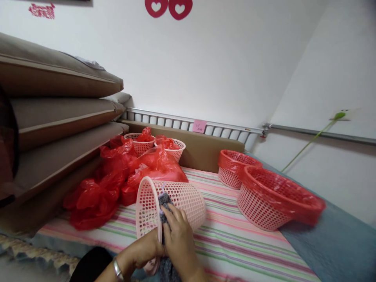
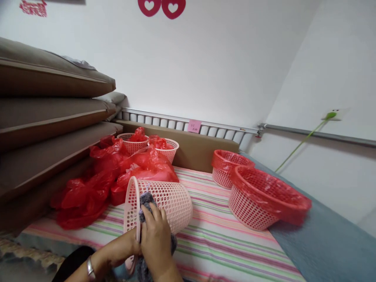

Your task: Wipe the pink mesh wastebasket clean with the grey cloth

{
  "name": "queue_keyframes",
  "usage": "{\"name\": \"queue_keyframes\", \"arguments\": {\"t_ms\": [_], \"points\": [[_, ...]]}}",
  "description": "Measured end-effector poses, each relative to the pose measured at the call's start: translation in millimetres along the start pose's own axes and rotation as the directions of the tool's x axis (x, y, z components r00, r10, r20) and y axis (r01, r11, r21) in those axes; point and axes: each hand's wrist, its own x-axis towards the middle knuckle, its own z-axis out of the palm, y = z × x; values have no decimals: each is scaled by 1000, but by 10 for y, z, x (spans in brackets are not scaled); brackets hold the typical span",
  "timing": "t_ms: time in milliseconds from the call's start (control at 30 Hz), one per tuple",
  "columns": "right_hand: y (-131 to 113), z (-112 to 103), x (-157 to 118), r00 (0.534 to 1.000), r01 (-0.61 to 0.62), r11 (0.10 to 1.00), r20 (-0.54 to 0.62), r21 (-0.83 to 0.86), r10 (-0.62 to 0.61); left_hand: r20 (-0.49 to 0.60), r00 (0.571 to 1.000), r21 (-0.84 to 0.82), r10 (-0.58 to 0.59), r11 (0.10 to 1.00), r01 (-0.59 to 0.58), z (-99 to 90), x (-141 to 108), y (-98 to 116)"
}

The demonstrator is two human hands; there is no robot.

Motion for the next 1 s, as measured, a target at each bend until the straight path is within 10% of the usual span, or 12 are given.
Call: {"name": "queue_keyframes", "arguments": {"t_ms": [200, 533, 1000], "points": [[261, 84, 26, 994, -103, 984, -49, -143, 97, 70, 998, -159, 3, 987, 8, -2, 32, -40], [1389, 5, -9, 875, -483, 831, -163, -276, 455, 160, 987, -224, 10, 974, 27, 59, 10, -93], [1726, -48, 27, 767, -640, 769, -82, -14, 637, 144, 989, -175, -43, 982, 68, 72, -24, -115]]}}
